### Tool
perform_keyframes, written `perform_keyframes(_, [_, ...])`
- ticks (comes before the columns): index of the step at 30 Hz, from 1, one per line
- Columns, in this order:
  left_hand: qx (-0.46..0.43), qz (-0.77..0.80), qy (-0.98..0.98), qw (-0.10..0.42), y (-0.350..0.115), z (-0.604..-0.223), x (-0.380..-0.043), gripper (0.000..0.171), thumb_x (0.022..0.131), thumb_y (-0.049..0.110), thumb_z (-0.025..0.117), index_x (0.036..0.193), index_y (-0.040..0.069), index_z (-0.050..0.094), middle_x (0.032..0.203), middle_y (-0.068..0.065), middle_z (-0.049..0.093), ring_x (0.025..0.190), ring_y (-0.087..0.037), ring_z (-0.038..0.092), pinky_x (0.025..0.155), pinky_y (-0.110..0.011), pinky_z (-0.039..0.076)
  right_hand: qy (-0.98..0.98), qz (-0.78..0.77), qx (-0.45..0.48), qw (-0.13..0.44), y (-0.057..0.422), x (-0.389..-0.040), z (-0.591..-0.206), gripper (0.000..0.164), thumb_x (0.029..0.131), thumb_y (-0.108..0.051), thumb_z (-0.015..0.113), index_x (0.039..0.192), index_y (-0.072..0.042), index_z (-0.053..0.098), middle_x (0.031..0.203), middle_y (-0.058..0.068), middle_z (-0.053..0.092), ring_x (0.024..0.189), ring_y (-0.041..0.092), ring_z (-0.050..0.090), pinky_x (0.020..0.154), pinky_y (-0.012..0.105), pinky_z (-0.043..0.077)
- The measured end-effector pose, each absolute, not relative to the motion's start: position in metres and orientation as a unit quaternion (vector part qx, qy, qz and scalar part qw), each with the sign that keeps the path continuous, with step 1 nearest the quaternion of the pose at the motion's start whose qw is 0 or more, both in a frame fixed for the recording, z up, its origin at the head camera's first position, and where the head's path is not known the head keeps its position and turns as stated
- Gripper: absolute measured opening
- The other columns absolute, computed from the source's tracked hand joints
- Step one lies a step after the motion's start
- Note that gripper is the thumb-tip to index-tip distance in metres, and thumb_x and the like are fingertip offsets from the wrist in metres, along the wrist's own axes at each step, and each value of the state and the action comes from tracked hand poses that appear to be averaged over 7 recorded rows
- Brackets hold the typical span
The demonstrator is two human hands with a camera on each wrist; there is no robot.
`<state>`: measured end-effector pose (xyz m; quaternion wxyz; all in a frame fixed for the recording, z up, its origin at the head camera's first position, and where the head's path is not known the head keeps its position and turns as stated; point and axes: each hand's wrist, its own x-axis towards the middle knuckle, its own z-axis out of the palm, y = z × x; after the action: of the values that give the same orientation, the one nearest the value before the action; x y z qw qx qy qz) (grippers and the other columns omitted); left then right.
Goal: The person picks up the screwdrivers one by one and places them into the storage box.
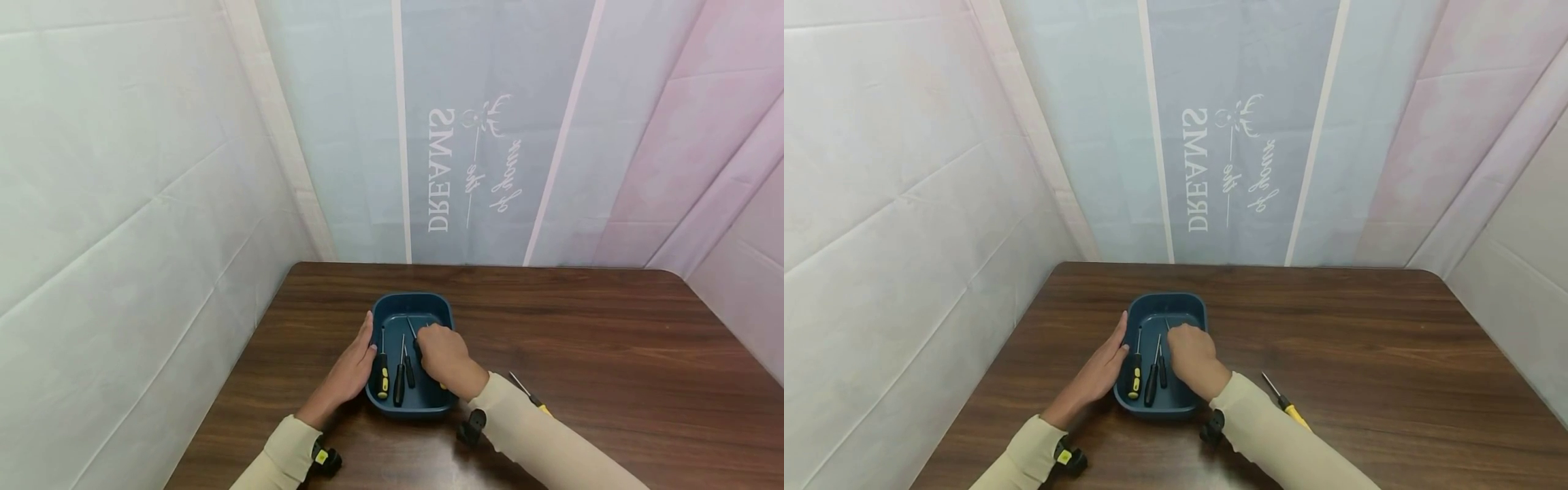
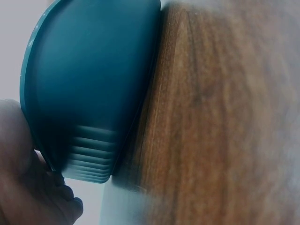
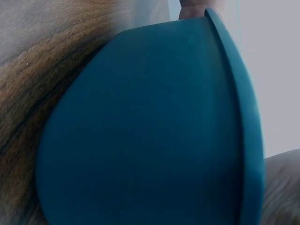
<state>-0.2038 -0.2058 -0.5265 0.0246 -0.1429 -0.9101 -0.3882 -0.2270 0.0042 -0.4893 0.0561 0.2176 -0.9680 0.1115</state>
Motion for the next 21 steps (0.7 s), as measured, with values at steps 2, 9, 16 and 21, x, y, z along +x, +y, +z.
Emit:
perform_keyframes(2, [-0.144, -0.388, -0.91, 0.025, -0.2061, -0.5266, -0.2039, 0.059, 0.112, 0.022, 0.03, 0.164, 0.015, 0.002, 0.171, -0.001, 0.0, 0.155, -0.014, 0.006, 0.124, -0.047, 0.014, -0.968, 0.113, 0.217, 0.054, 0.004, -0.2268, -0.4893, 0.02, 0.089, -0.003, 0.073, 0.073, -0.009, 0.063, 0.067, 0.004, 0.057, 0.057, 0.014, 0.053, 0.05, 0.032, 0.052])
perform_keyframes(9, [-0.146, -0.391, -0.909, 0.024, -0.2063, -0.527, -0.2038, 0.059, 0.112, 0.021, 0.03, 0.164, 0.014, 0.002, 0.171, -0.004, 0.001, 0.155, -0.015, 0.006, 0.123, -0.049, 0.014, -0.969, 0.115, 0.213, 0.041, 0.0037, -0.226, -0.4872, 0.02, 0.091, -0.005, 0.073, 0.074, -0.009, 0.065, 0.068, 0.004, 0.058, 0.058, 0.013, 0.054, 0.05, 0.031, 0.052])
perform_keyframes(16, [-0.149, -0.392, -0.907, 0.025, -0.2061, -0.5266, -0.2027, 0.06, 0.112, 0.021, 0.03, 0.164, 0.014, 0.001, 0.17, 0.002, -0.002, 0.155, -0.017, 0.006, 0.123, -0.048, 0.015, -0.969, 0.117, 0.215, 0.034, 0.0041, -0.2258, -0.4847, 0.019, 0.091, -0.006, 0.074, 0.075, -0.009, 0.064, 0.067, 0.004, 0.057, 0.058, 0.014, 0.054, 0.051, 0.03, 0.053])
perform_keyframes(21, [-0.162, -0.399, -0.902, 0.034, -0.2061, -0.5259, -0.2037, 0.061, 0.112, 0.017, 0.032, 0.164, 0.012, 0.001, 0.17, 0.001, -0.001, 0.155, -0.018, 0.008, 0.123, -0.048, 0.015, -0.97, 0.113, 0.213, 0.026, 0.0035, -0.2274, -0.4841, 0.021, 0.091, -0.005, 0.073, 0.073, -0.01, 0.064, 0.067, 0.003, 0.055, 0.058, 0.014, 0.053, 0.05, 0.03, 0.05])
